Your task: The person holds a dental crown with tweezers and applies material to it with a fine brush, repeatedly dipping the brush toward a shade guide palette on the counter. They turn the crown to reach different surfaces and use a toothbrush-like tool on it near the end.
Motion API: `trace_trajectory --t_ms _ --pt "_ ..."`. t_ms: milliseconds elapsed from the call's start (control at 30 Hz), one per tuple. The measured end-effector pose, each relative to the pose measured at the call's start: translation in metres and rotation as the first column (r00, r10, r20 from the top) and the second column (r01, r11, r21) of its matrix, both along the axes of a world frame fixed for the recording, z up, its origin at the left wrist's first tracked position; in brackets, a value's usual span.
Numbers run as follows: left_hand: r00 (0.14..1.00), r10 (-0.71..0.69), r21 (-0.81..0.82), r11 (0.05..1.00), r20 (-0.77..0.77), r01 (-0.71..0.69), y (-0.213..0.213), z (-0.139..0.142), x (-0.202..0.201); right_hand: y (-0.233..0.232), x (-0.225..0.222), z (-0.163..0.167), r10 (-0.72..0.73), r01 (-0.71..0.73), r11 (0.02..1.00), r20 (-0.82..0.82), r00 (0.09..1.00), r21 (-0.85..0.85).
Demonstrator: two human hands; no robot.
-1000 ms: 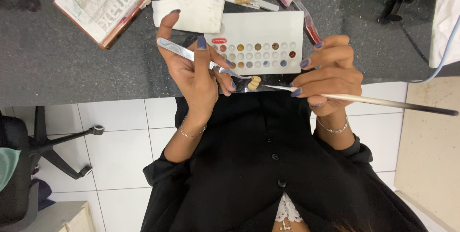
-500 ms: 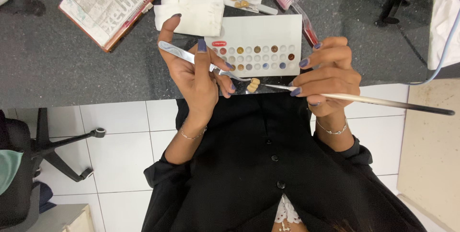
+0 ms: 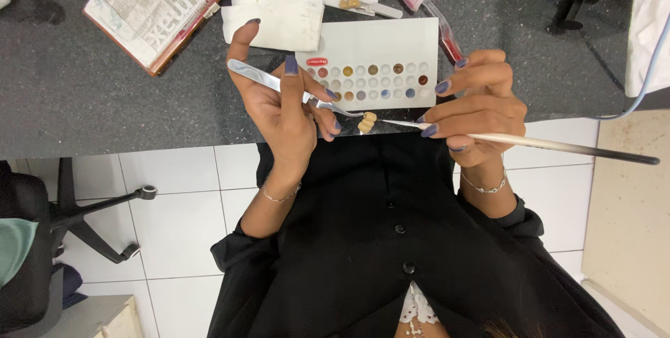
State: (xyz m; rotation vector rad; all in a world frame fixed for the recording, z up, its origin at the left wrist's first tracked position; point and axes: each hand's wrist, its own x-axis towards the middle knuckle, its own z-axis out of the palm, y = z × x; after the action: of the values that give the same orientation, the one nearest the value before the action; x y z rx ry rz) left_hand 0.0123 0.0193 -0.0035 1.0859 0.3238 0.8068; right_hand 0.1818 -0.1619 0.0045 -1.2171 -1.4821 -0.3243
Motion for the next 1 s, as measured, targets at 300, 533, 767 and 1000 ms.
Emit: trace_trajectory --t_ms 300,533,767,1000 --pt "1.0 0.001 0.045 0.999 0.015 -0.002 0.0003 -0.0028 -0.0011 0.0023 0.0023 -0.001 0.01 -0.011 1.0 0.014 1.0 0.029" --pt "1.0 0.004 0.022 1.0 0.011 -0.004 -0.0004 -0.0013 -0.0009 0.0017 0.002 0.0006 0.007 -0.007 1.0 0.015 1.0 -0.006" --pt "0.999 -0.004 0.008 1.0 0.039 0.004 -0.0001 -0.0026 -0.002 0.0023 -0.0013 0.0024 0.089 -0.09 0.996 0.033 0.996 0.02" --pt "1.0 -0.002 0.028 1.0 0.022 0.001 -0.0002 -0.0046 -0.0022 0.0011 -0.0044 0.0041 0.084 -0.084 0.996 0.008 0.996 -0.004"
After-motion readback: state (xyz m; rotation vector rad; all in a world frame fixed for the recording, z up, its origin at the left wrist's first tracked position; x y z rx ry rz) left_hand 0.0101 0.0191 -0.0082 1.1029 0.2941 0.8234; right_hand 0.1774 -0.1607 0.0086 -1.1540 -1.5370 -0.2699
